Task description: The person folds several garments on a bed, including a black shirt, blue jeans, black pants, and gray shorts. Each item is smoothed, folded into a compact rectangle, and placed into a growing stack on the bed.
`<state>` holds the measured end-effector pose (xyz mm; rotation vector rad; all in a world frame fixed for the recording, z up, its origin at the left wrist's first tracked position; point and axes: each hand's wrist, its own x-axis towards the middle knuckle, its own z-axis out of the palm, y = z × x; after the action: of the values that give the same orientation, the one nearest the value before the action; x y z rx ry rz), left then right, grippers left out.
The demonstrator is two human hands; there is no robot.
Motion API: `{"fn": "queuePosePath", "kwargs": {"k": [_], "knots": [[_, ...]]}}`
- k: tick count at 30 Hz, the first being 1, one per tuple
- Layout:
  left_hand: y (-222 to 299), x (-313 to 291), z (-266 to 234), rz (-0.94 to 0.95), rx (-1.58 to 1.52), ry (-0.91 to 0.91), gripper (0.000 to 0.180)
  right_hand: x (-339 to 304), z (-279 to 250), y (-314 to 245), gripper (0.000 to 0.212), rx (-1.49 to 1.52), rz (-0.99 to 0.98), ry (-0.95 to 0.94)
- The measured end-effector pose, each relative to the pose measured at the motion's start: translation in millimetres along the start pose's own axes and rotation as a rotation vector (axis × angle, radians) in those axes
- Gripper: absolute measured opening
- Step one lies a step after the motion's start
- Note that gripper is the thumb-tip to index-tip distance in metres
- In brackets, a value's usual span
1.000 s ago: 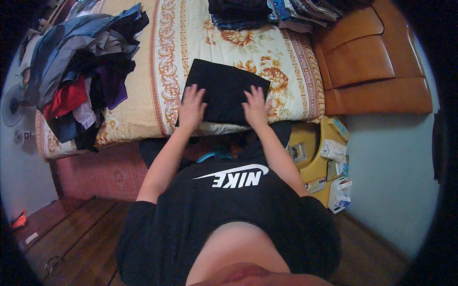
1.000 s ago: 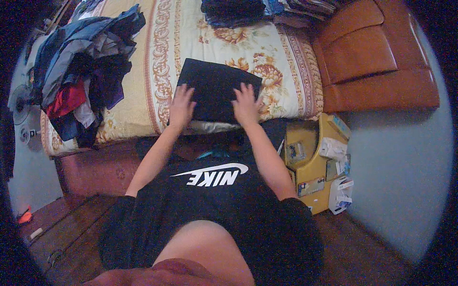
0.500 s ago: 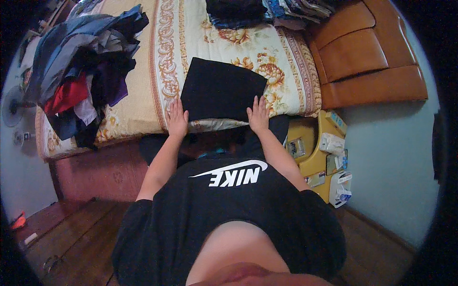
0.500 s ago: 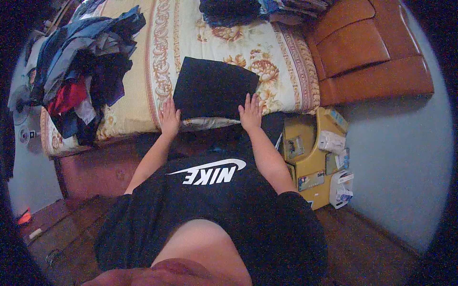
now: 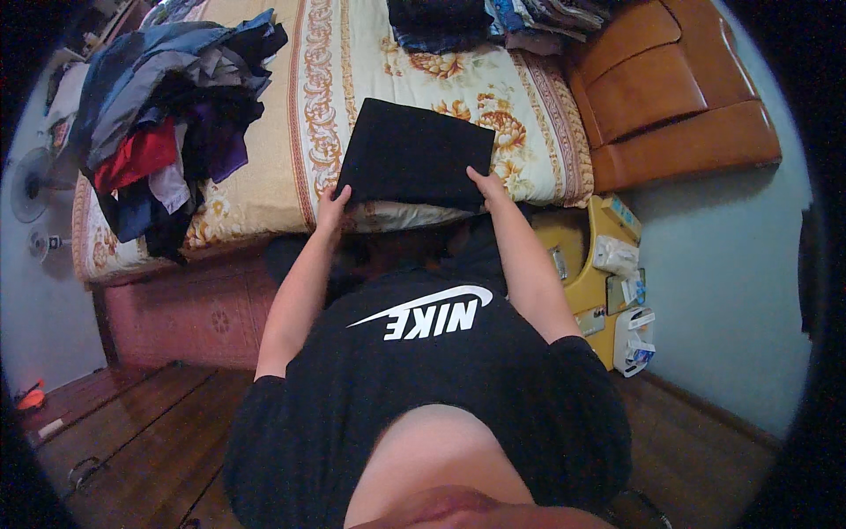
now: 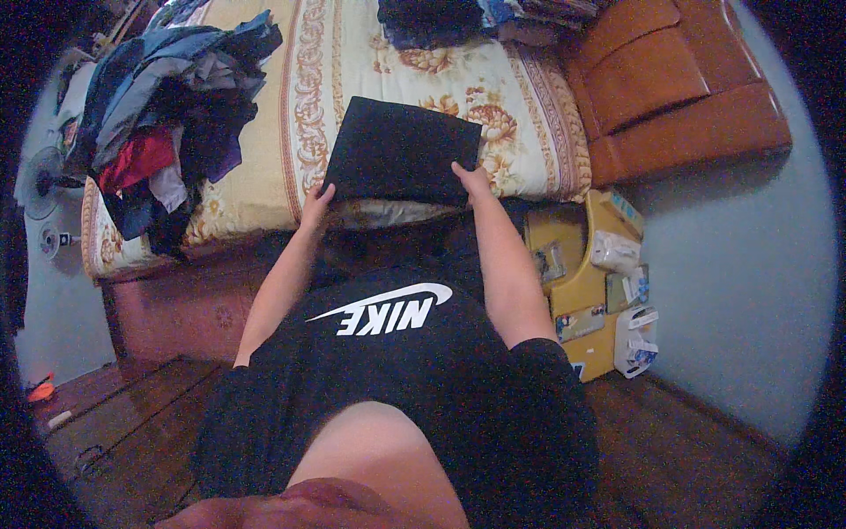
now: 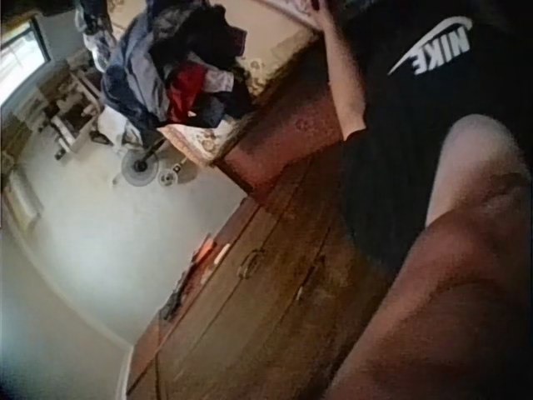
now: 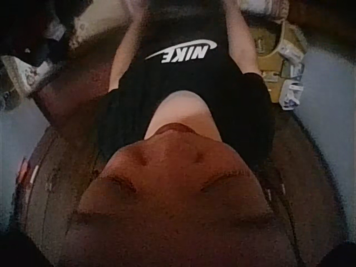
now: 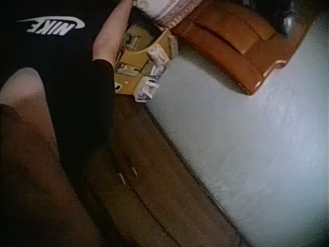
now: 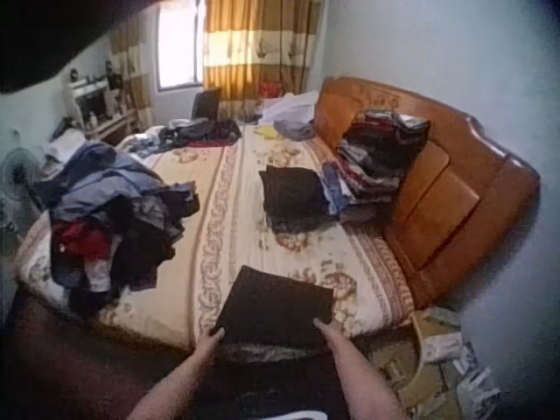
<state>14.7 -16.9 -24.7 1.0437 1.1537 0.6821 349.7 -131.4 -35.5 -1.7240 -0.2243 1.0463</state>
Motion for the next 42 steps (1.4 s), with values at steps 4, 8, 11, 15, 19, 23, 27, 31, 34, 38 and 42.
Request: {"fn": "queuePosePath", "kwargs": {"k": [4, 8, 11, 15, 19, 23, 27, 31, 34, 38, 42], "knots": [[11, 46, -19, 0.007, 0.298, 0.006, 0.038, -23, 15, -32, 0.048, -0.153, -0.089, -0.014], [-3, 44, 3, 0.022, 0.481, 0.022, 0.033, -1, 4, -63, 0.044, -0.137, -0.254, -0.134], [-36, -5, 52, 0.045, 0.179, -0.092, 0.025, 56, -22, -93, 0.045, -0.647, -0.659, 0.064], [29, -89, 120, -0.39, 0.036, -0.479, 0.021, 79, -5, -176, 0.041, -1.058, -0.663, -0.198], [37, -59, 126, 0.058, 0.509, -0.731, 0.006, 75, 27, -196, 0.033, -1.451, -0.571, -0.015], [66, 13, 104, 0.666, 0.832, 0.071, 0.027, 62, 15, -130, 0.049, -1.299, -0.815, 0.409], [83, 66, 110, 0.122, 0.864, -0.166, 0.059, 22, 1, -31, 0.061, -0.805, -0.462, 0.51], [72, 81, 130, 0.054, 0.74, -0.223, 0.055, -7, -7, 4, 0.065, -0.684, -0.283, 0.258], [66, 94, 125, -0.104, 0.343, -0.532, 0.047, -22, -17, -13, 0.065, -0.152, -0.037, -0.081], [119, 60, 138, -0.257, 0.123, -0.594, 0.035, -40, -36, -59, 0.048, 0.191, 0.16, -0.419], [180, 55, 128, -0.49, -0.379, -0.609, 0.029, -57, -28, -133, 0.034, 0.486, 0.184, -0.694]]}}
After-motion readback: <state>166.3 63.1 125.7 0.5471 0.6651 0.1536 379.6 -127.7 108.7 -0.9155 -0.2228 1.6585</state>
